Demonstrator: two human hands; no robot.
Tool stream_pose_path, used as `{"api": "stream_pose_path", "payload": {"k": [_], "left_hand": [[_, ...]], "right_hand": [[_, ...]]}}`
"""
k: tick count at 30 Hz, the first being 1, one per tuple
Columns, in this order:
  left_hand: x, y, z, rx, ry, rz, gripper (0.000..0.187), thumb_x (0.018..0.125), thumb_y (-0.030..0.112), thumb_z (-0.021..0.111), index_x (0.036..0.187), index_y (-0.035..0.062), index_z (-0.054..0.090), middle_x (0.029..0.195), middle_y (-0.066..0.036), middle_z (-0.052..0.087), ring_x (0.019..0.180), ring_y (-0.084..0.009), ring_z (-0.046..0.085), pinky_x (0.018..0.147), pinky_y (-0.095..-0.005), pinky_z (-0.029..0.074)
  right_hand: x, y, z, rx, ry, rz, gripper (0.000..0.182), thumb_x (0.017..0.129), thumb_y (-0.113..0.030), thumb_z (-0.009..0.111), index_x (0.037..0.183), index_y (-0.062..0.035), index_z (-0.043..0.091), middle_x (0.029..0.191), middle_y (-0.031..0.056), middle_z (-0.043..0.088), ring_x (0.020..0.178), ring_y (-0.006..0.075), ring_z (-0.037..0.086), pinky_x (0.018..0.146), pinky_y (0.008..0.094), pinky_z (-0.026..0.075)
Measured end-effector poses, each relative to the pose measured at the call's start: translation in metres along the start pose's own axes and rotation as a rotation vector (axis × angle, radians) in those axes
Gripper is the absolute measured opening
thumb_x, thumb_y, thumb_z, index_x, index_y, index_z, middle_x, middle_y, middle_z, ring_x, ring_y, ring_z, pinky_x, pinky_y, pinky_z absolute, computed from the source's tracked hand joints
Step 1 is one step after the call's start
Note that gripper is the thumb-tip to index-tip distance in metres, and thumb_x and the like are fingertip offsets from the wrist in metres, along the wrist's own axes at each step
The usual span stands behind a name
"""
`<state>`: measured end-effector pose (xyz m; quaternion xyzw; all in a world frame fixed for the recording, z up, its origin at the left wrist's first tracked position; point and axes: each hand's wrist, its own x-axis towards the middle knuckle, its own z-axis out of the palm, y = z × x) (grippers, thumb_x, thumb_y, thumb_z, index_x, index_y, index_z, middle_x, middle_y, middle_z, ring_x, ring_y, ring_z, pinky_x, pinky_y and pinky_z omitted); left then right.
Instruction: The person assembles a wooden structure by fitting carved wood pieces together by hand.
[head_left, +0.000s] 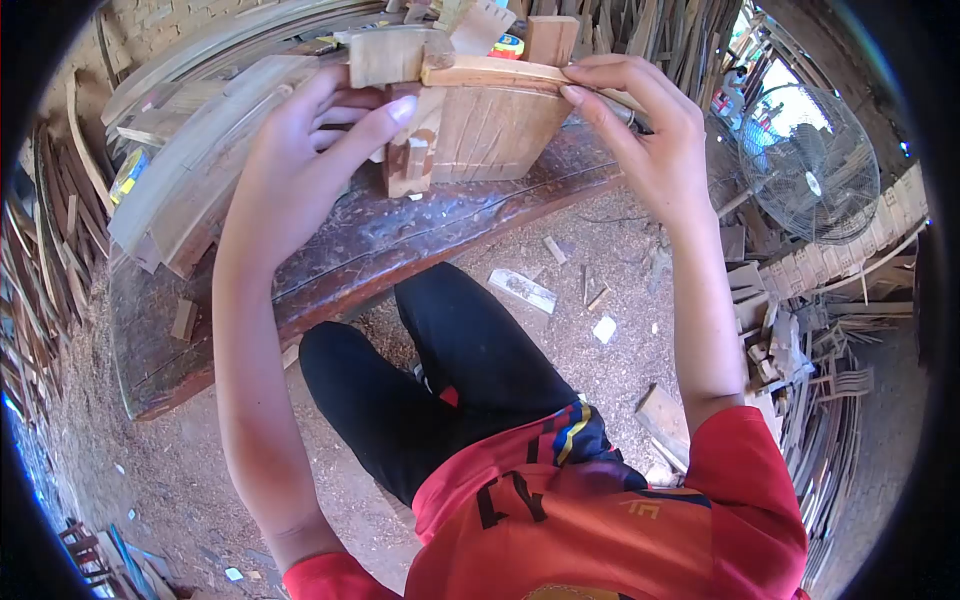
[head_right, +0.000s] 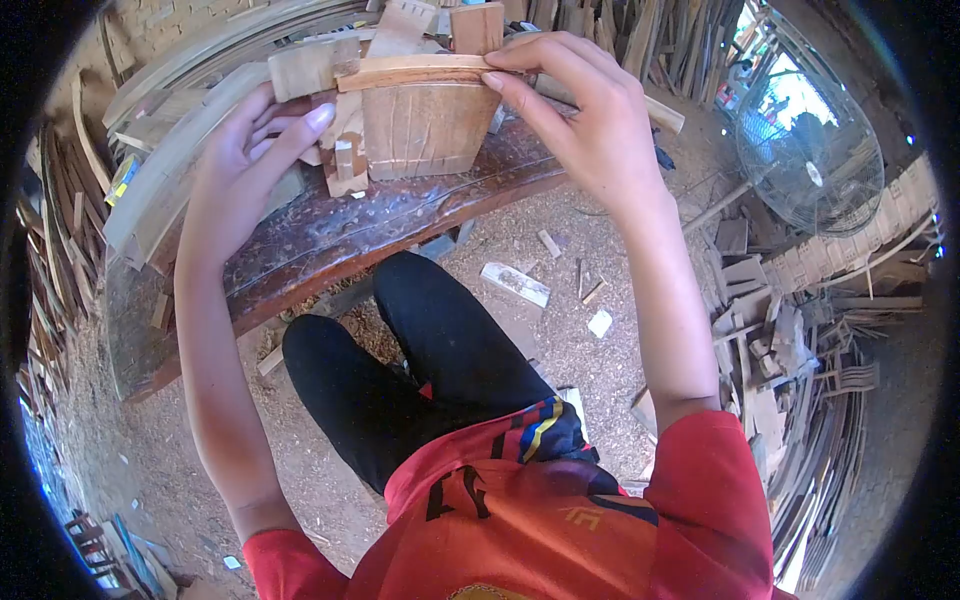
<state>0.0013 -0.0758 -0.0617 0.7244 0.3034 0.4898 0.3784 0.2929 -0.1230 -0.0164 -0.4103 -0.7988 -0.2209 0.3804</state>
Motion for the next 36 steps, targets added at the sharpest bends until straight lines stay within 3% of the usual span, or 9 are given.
{"api": "stream_pose_path", "payload": {"k": [11,14,36], "left_hand": [[-0.001,-0.001,-0.005,-0.047,-0.039,0.022,0.039,0.095,0.035,0.070,0.112,0.0007,0.064,0.104,-0.012,0.071,0.097,-0.0184,0.068,0.091,-0.0320,0.052],[-0.001,-0.004,-0.006,-0.012,-0.057,0.018,0.042,0.097,0.036,0.067,0.120,0.0006,0.062,0.108,-0.007,0.070,0.099,-0.0115,0.064,0.090,-0.0287,0.048],[0.001,-0.006,-0.006,-0.035,-0.072,0.024,0.039,0.099,0.029,0.066,0.125,0.0003,0.062,0.110,-0.006,0.070,0.098,-0.0098,0.064,0.086,-0.0264,0.050]], "right_hand": [[0.001,-0.006,0.004,0.046,-0.017,0.084,0.019,0.089,-0.014,0.074,0.104,-0.0025,0.072,0.101,0.0087,0.071,0.095,0.0206,0.070,0.084,0.0320,0.053],[0.002,-0.008,0.004,0.042,-0.021,0.090,0.019,0.089,-0.014,0.074,0.105,-0.0024,0.072,0.102,0.0083,0.071,0.094,0.0193,0.069,0.084,0.0314,0.053],[-0.002,-0.003,0.011,0.095,0.003,0.132,0.017,0.091,-0.012,0.072,0.105,-0.0023,0.072,0.105,0.0080,0.071,0.090,0.0166,0.069,0.081,0.0293,0.054]]}}
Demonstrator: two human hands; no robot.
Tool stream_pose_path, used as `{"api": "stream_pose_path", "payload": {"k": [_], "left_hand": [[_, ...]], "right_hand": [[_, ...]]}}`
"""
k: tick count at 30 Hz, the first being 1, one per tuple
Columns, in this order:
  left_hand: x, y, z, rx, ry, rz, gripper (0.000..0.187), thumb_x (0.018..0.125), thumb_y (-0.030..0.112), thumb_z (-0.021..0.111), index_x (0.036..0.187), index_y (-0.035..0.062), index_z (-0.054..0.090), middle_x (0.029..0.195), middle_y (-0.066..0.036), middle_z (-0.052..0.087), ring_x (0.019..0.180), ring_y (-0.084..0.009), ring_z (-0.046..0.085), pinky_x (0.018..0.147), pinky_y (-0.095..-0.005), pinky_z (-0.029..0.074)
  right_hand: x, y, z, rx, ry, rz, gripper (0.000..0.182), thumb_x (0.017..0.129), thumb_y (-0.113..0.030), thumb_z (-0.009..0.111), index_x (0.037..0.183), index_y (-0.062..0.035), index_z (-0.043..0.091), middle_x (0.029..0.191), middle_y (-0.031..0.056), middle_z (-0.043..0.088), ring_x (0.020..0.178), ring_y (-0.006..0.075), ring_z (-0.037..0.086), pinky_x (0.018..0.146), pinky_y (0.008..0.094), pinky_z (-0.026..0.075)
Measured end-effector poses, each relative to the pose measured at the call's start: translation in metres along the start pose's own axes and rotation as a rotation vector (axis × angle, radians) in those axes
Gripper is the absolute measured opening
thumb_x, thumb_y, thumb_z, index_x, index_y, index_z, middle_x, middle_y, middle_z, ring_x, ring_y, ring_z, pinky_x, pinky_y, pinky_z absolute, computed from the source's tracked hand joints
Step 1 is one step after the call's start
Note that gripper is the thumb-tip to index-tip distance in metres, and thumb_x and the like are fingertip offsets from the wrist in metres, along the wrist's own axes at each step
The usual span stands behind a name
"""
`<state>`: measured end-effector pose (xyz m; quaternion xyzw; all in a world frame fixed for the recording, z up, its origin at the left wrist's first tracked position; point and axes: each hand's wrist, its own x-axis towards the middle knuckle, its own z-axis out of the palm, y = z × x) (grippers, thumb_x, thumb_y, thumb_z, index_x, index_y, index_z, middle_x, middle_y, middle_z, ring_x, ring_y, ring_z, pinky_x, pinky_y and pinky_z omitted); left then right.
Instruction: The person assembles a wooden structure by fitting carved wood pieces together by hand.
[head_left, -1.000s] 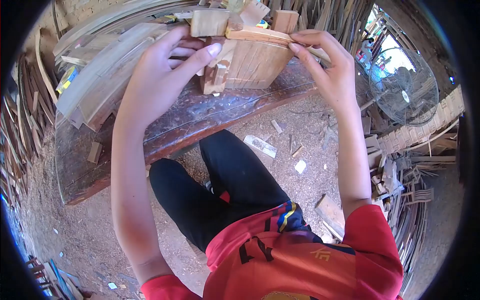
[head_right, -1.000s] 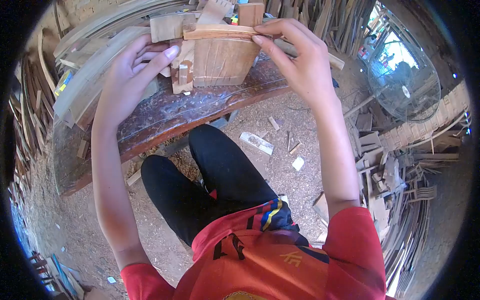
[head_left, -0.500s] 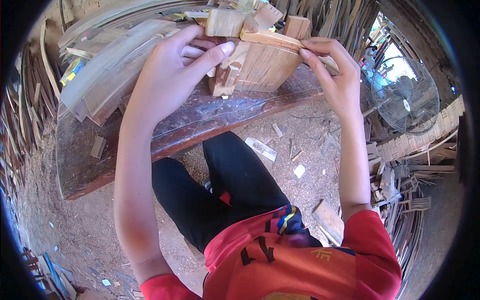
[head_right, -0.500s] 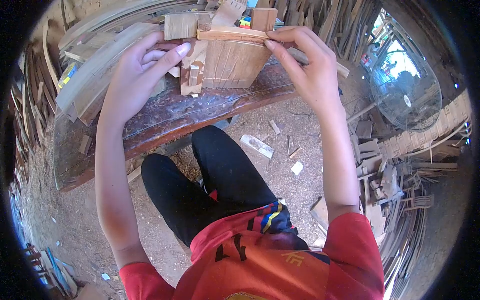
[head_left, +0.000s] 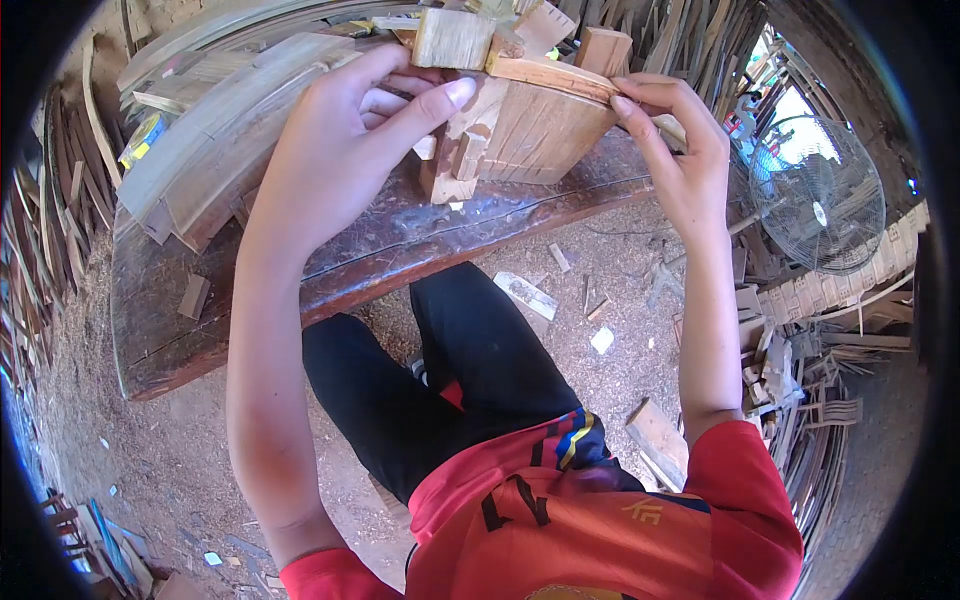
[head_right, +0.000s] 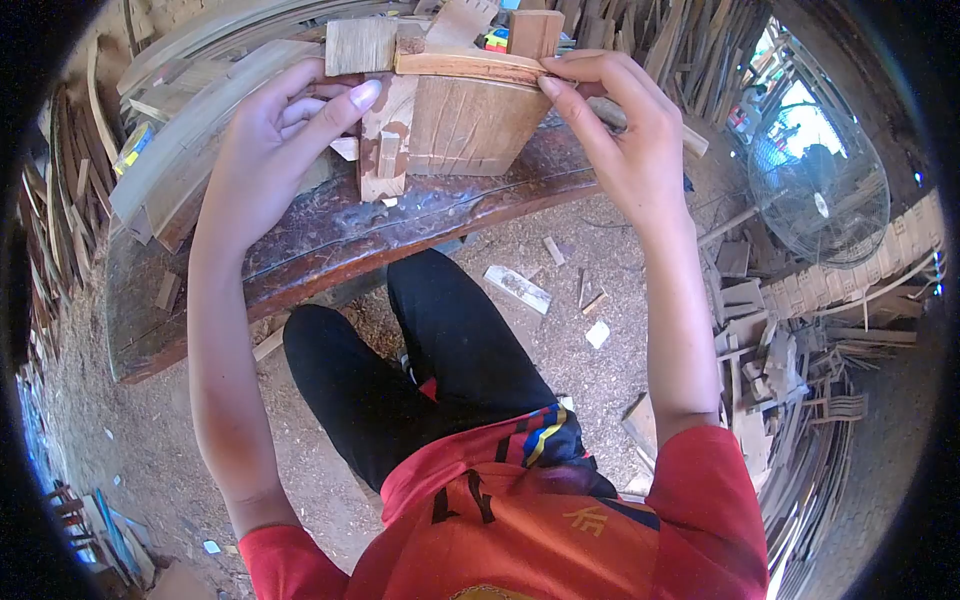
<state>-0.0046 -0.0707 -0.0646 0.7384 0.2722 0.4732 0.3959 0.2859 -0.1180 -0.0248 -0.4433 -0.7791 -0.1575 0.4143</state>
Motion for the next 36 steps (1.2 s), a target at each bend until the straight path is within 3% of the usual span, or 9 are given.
{"api": "stream_pose_path", "payload": {"k": [11,25,28,34,36], "left_hand": [[0.001,-0.001,0.005,-0.019,0.059,0.028,0.039,0.099,0.026,0.065,0.129,0.0016,0.057,0.117,-0.007,0.067,0.108,-0.0128,0.062,0.094,-0.0288,0.048],[0.003,-0.003,0.004,0.065,0.074,0.038,0.036,0.099,0.012,0.063,0.131,-0.0022,0.053,0.122,-0.009,0.064,0.113,-0.0145,0.061,0.098,-0.0278,0.047],[0.003,-0.008,0.004,0.016,0.075,0.064,0.036,0.100,0.008,0.061,0.132,-0.0045,0.052,0.124,-0.011,0.064,0.113,-0.0147,0.062,0.098,-0.0277,0.048],[0.004,-0.012,0.001,-0.016,0.042,0.039,0.040,0.100,0.007,0.060,0.137,-0.0052,0.049,0.128,-0.012,0.063,0.113,-0.0149,0.062,0.098,-0.0276,0.048],[0.004,-0.007,0.004,0.005,0.046,0.044,0.041,0.100,0.008,0.060,0.138,-0.0049,0.049,0.129,-0.012,0.063,0.114,-0.0153,0.061,0.099,-0.0282,0.048]], "right_hand": [[-0.005,0.010,0.006,0.117,0.039,0.046,0.018,0.090,-0.012,0.073,0.105,-0.0019,0.073,0.106,0.0068,0.069,0.085,0.0124,0.064,0.080,0.0267,0.051],[-0.011,0.027,0.015,0.289,0.089,0.089,0.019,0.089,-0.012,0.074,0.106,-0.0029,0.074,0.102,0.0059,0.070,0.088,0.0125,0.064,0.081,0.0263,0.051],[-0.013,0.030,0.012,0.286,0.044,0.078,0.018,0.091,-0.006,0.072,0.108,-0.0003,0.071,0.114,0.0093,0.069,0.103,0.0152,0.065,0.092,0.0277,0.052],[-0.016,0.040,0.019,0.451,0.106,0.113,0.018,0.090,-0.004,0.073,0.108,0.0000,0.072,0.113,0.0118,0.070,0.104,0.0173,0.067,0.092,0.0293,0.053],[-0.014,0.036,0.011,0.530,0.001,0.080,0.029,0.085,-0.008,0.078,0.112,-0.0024,0.071,0.116,0.0172,0.065,0.109,0.0230,0.063,0.094,0.0350,0.048]]}}
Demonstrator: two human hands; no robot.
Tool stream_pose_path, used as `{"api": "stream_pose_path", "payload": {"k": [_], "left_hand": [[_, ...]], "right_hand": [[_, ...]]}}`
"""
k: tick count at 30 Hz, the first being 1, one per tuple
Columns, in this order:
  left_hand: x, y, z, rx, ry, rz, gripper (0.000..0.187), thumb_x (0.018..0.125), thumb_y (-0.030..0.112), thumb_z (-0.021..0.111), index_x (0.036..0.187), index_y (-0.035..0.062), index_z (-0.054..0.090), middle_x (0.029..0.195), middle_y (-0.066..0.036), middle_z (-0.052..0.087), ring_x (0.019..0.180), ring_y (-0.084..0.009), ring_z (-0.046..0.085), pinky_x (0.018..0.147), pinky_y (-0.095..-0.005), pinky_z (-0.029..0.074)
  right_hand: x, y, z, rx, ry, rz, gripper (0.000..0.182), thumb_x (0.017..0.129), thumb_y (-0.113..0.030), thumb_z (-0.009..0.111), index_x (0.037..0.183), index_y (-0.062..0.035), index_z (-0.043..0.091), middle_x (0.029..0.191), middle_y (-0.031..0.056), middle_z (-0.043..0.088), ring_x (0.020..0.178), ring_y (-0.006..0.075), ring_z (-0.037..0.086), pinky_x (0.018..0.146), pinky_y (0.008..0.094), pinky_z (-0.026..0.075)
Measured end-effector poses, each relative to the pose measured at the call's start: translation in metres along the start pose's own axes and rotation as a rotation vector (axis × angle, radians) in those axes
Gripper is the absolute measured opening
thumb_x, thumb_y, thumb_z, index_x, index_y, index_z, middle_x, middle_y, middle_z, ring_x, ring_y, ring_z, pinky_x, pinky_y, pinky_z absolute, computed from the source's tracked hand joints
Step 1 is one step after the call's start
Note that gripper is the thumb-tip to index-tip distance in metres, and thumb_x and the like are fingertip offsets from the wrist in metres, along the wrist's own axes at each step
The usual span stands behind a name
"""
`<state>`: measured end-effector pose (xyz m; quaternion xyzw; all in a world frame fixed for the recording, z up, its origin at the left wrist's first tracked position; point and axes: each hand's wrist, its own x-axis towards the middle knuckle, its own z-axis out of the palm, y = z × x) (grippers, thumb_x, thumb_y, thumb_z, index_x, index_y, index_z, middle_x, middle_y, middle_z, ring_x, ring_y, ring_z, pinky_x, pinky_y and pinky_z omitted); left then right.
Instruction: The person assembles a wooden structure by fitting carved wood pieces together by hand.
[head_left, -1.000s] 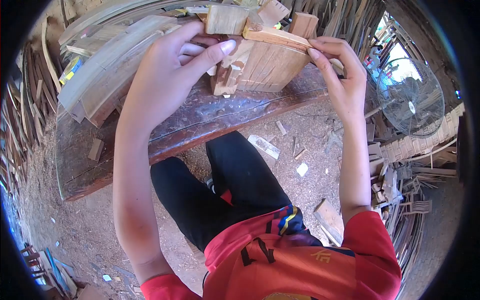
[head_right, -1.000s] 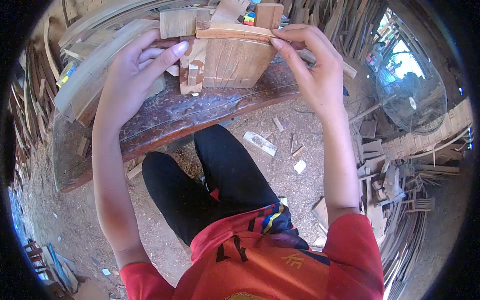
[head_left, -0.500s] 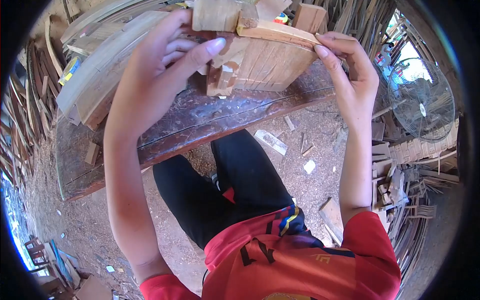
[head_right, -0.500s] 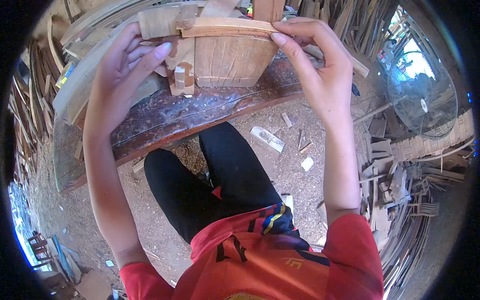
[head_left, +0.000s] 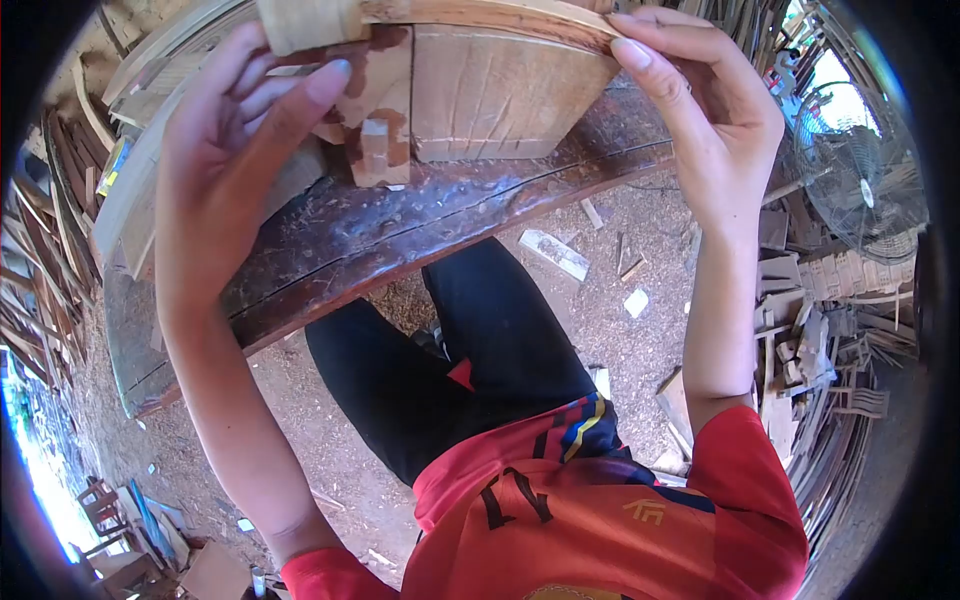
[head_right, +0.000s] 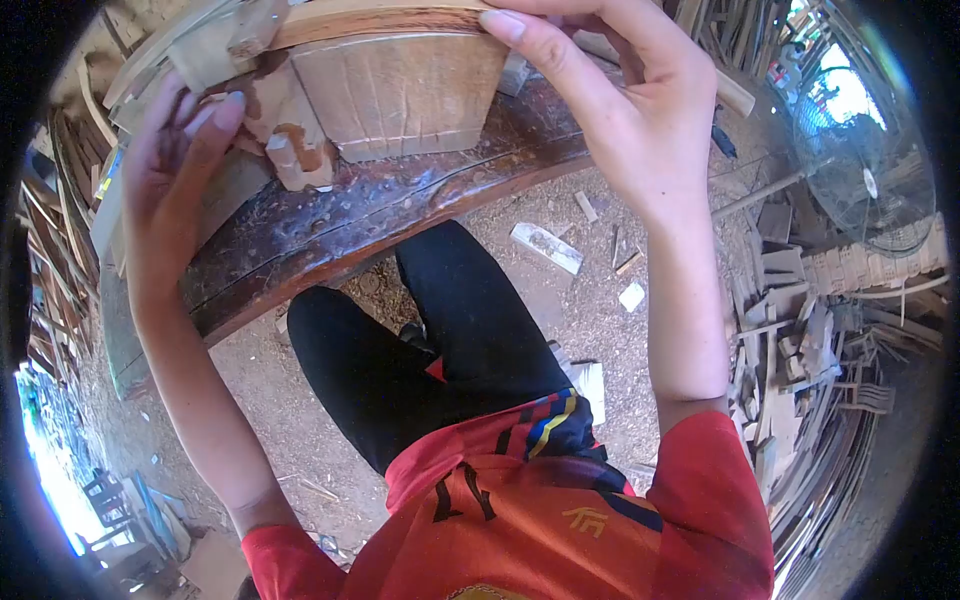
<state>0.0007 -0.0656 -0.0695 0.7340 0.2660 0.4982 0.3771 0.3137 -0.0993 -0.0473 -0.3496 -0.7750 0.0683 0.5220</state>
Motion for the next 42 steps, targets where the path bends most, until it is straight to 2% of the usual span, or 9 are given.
{"api": "stream_pose_path", "payload": {"k": [2,5,8,15,21,30,42], "left_hand": [[0.000,0.000,0.003,-0.014,0.031,0.012,0.039,0.099,0.006,0.062,0.134,-0.0062,0.051,0.125,-0.011,0.063,0.110,-0.0150,0.063,0.095,-0.0271,0.049],[0.000,0.002,0.004,0.012,0.071,0.002,0.039,0.098,0.005,0.064,0.132,-0.0064,0.052,0.123,-0.011,0.064,0.109,-0.0151,0.063,0.094,-0.0266,0.049],[0.000,0.004,0.003,0.078,0.093,0.007,0.040,0.097,0.005,0.066,0.133,-0.0063,0.052,0.123,-0.012,0.064,0.108,-0.0156,0.063,0.094,-0.0269,0.049],[-0.002,0.004,0.003,0.099,0.130,-0.008,0.043,0.096,0.005,0.067,0.134,-0.0070,0.051,0.119,-0.011,0.065,0.107,-0.0151,0.064,0.092,-0.0262,0.050],[-0.003,0.005,0.000,0.137,0.138,-0.062,0.046,0.096,0.006,0.067,0.137,-0.0061,0.049,0.120,-0.011,0.064,0.105,-0.0133,0.063,0.092,-0.0241,0.048],[-0.002,0.002,0.003,0.166,0.171,-0.030,0.047,0.096,0.005,0.067,0.138,-0.0060,0.048,0.125,-0.011,0.063,0.107,-0.0134,0.061,0.094,-0.0239,0.046],[-0.001,0.009,0.001,0.132,0.064,-0.065,0.043,0.096,0.000,0.064,0.136,-0.0066,0.049,0.124,-0.012,0.062,0.109,-0.0162,0.062,0.096,-0.0274,0.047]], "right_hand": [[0.000,-0.001,0.005,0.026,0.022,-0.002,0.026,0.084,-0.004,0.077,0.108,-0.0005,0.070,0.111,0.0175,0.066,0.105,0.0231,0.063,0.093,0.0342,0.047],[0.001,0.006,0.016,0.024,0.150,-0.058,0.011,0.086,0.005,0.073,0.097,0.0049,0.071,0.098,0.0132,0.071,0.095,0.0180,0.067,0.087,0.0276,0.051],[0.003,0.020,0.010,0.060,0.106,-0.158,0.014,0.085,0.003,0.074,0.099,0.0037,0.072,0.100,0.0137,0.071,0.097,0.0184,0.066,0.088,0.0291,0.051],[0.002,0.010,0.014,-0.031,0.162,-0.099,0.015,0.084,0.004,0.075,0.098,0.0040,0.073,0.098,0.0139,0.072,0.096,0.0182,0.067,0.086,0.0290,0.052],[0.004,0.025,0.016,0.046,0.188,-0.213,0.017,0.081,0.005,0.077,0.097,0.0044,0.074,0.096,0.0149,0.071,0.091,0.0184,0.068,0.083,0.0279,0.053],[0.004,0.029,0.019,0.115,0.204,-0.212,0.017,0.079,0.005,0.078,0.096,0.0039,0.075,0.095,0.0154,0.071,0.088,0.0184,0.069,0.081,0.0277,0.054],[0.004,0.024,0.012,-0.006,0.162,-0.183,0.019,0.077,0.003,0.080,0.095,0.0009,0.077,0.094,0.0155,0.072,0.088,0.0200,0.069,0.082,0.0301,0.054]]}}
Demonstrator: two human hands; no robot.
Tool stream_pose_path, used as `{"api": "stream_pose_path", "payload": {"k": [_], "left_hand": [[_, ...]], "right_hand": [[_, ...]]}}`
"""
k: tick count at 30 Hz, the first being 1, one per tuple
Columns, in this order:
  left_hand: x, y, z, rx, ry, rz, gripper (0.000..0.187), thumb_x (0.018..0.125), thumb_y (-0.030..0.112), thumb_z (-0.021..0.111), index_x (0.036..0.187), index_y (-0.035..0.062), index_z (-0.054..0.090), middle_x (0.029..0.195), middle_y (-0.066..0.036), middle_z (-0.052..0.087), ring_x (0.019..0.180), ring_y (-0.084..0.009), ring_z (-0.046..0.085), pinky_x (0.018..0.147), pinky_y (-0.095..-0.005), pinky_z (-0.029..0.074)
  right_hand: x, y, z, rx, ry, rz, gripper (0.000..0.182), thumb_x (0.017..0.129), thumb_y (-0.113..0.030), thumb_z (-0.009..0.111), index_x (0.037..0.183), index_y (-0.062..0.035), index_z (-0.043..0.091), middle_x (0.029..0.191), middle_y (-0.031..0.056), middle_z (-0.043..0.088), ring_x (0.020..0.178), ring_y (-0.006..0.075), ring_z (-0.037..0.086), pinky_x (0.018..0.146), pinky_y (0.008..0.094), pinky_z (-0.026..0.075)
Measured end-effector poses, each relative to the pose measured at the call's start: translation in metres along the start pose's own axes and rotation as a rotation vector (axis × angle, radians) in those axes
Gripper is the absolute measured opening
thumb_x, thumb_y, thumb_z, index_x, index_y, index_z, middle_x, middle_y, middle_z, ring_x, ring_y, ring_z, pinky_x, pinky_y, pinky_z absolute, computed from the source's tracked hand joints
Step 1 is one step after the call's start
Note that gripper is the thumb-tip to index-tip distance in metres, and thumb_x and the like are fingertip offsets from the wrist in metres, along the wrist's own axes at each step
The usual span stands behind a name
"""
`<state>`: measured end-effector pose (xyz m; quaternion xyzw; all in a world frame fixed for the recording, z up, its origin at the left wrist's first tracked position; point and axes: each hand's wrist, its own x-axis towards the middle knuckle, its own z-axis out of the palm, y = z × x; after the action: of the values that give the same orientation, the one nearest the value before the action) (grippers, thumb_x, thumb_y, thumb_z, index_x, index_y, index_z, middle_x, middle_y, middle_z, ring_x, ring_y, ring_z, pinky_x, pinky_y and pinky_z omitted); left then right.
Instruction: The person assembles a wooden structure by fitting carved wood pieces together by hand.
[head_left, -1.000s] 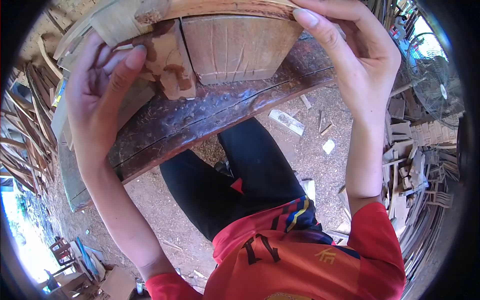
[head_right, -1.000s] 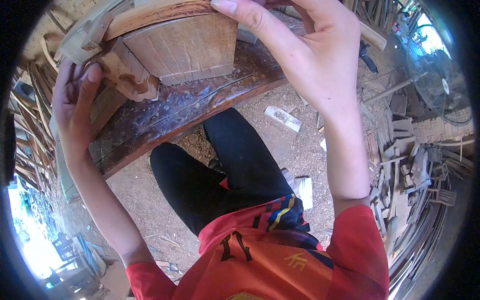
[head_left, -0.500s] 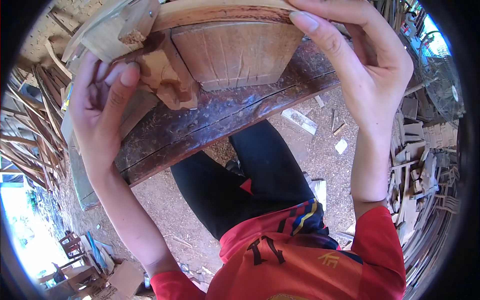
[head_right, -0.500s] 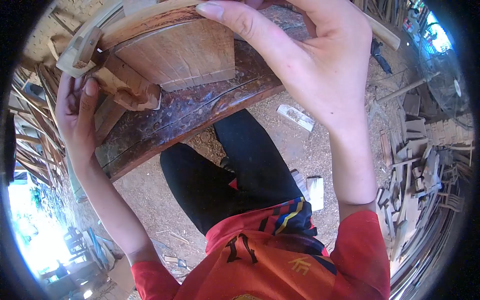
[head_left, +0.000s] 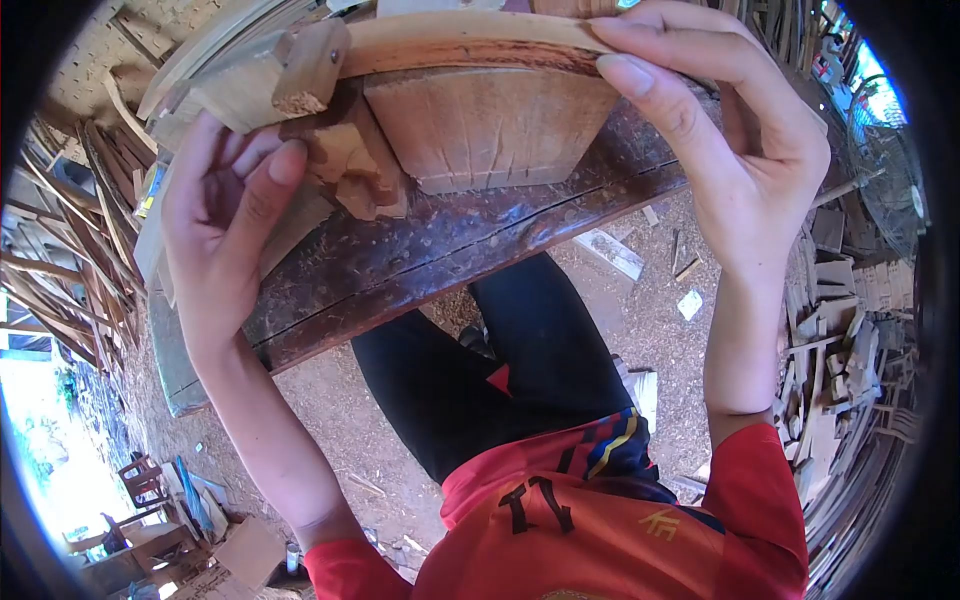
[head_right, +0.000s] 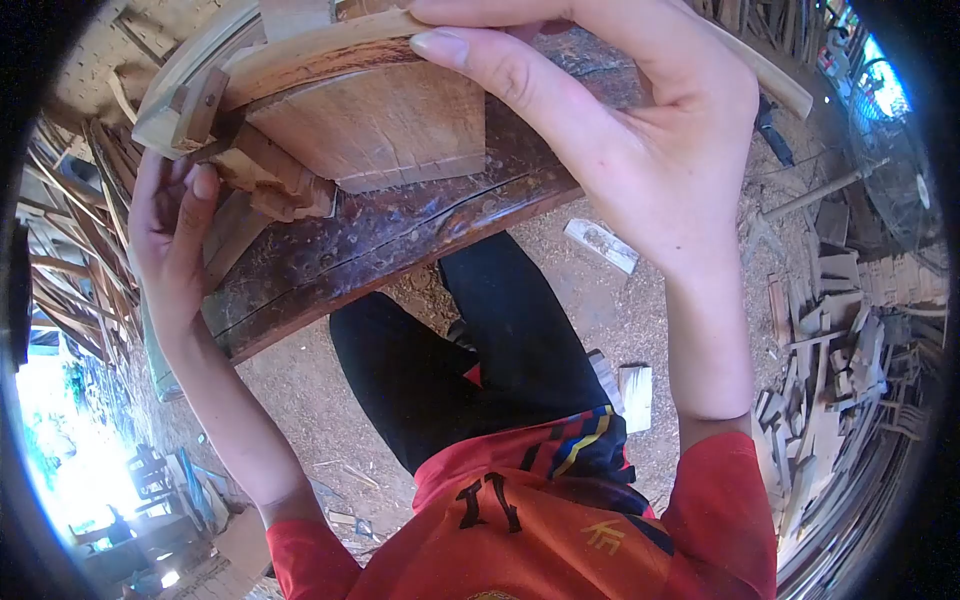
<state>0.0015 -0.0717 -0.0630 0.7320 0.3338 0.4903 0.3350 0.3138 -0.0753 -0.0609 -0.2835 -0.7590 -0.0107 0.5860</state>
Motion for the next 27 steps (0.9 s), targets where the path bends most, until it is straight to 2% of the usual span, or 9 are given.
{"api": "stream_pose_path", "payload": {"k": [4,12,15,18,21,24,27], "left_hand": [[0.001,0.002,0.002,0.014,0.015,-0.002,0.043,0.095,-0.001,0.064,0.135,-0.0063,0.049,0.122,-0.012,0.063,0.108,-0.0165,0.062,0.096,-0.0280,0.047],[0.002,0.003,0.006,-0.128,0.031,-0.020,0.047,0.092,-0.001,0.069,0.135,-0.0054,0.050,0.120,-0.011,0.063,0.106,-0.0157,0.062,0.094,-0.0277,0.048],[0.001,-0.003,-0.004,-0.036,-0.059,-0.051,0.064,0.094,0.016,0.072,0.146,-0.0047,0.041,0.137,-0.011,0.055,0.113,-0.0143,0.056,0.096,-0.0270,0.042],[-0.001,0.002,-0.002,0.003,-0.041,-0.089,0.061,0.092,0.017,0.074,0.142,-0.0048,0.046,0.132,-0.009,0.057,0.108,-0.0130,0.056,0.093,-0.0262,0.044],[0.000,0.002,-0.001,0.022,-0.032,-0.067,0.057,0.092,0.017,0.074,0.139,-0.0046,0.050,0.130,-0.008,0.059,0.109,-0.0140,0.057,0.094,-0.0263,0.044],[0.001,0.002,0.004,-0.104,0.044,-0.034,0.050,0.088,-0.001,0.074,0.134,-0.0049,0.054,0.116,-0.010,0.066,0.102,-0.0146,0.063,0.092,-0.0285,0.049],[0.002,0.005,0.003,-0.099,0.061,-0.073,0.048,0.089,-0.002,0.072,0.134,-0.0047,0.054,0.113,-0.010,0.067,0.100,-0.0136,0.064,0.091,-0.0270,0.050]], "right_hand": [[0.001,-0.008,-0.011,-0.085,-0.135,0.007,0.019,0.088,-0.001,0.074,0.107,0.0009,0.073,0.111,0.0142,0.071,0.106,0.0197,0.067,0.092,0.0303,0.053],[-0.004,-0.009,-0.005,0.043,-0.078,0.110,0.019,0.087,0.002,0.072,0.106,0.0012,0.072,0.111,0.0149,0.072,0.108,0.0219,0.067,0.096,0.0322,0.050],[-0.003,-0.008,-0.007,0.050,-0.089,0.091,0.020,0.087,0.002,0.072,0.107,0.0008,0.071,0.112,0.0145,0.072,0.109,0.0218,0.066,0.097,0.0328,0.049],[-0.003,-0.010,-0.008,0.046,-0.106,0.099,0.021,0.087,0.002,0.072,0.108,0.0006,0.071,0.113,0.0141,0.071,0.109,0.0215,0.066,0.098,0.0329,0.049],[-0.003,-0.010,-0.008,0.036,-0.111,0.102,0.021,0.087,0.002,0.072,0.108,0.0006,0.071,0.113,0.0139,0.071,0.109,0.0213,0.066,0.098,0.0326,0.048],[-0.003,-0.010,-0.008,0.024,-0.110,0.088,0.022,0.087,0.002,0.072,0.109,0.0006,0.071,0.113,0.0138,0.071,0.109,0.0212,0.066,0.098,0.0323,0.048],[-0.002,-0.011,-0.008,0.043,-0.110,0.106,0.021,0.088,0.001,0.071,0.109,0.0008,0.071,0.113,0.0139,0.071,0.109,0.0211,0.065,0.098,0.0323,0.048]]}}
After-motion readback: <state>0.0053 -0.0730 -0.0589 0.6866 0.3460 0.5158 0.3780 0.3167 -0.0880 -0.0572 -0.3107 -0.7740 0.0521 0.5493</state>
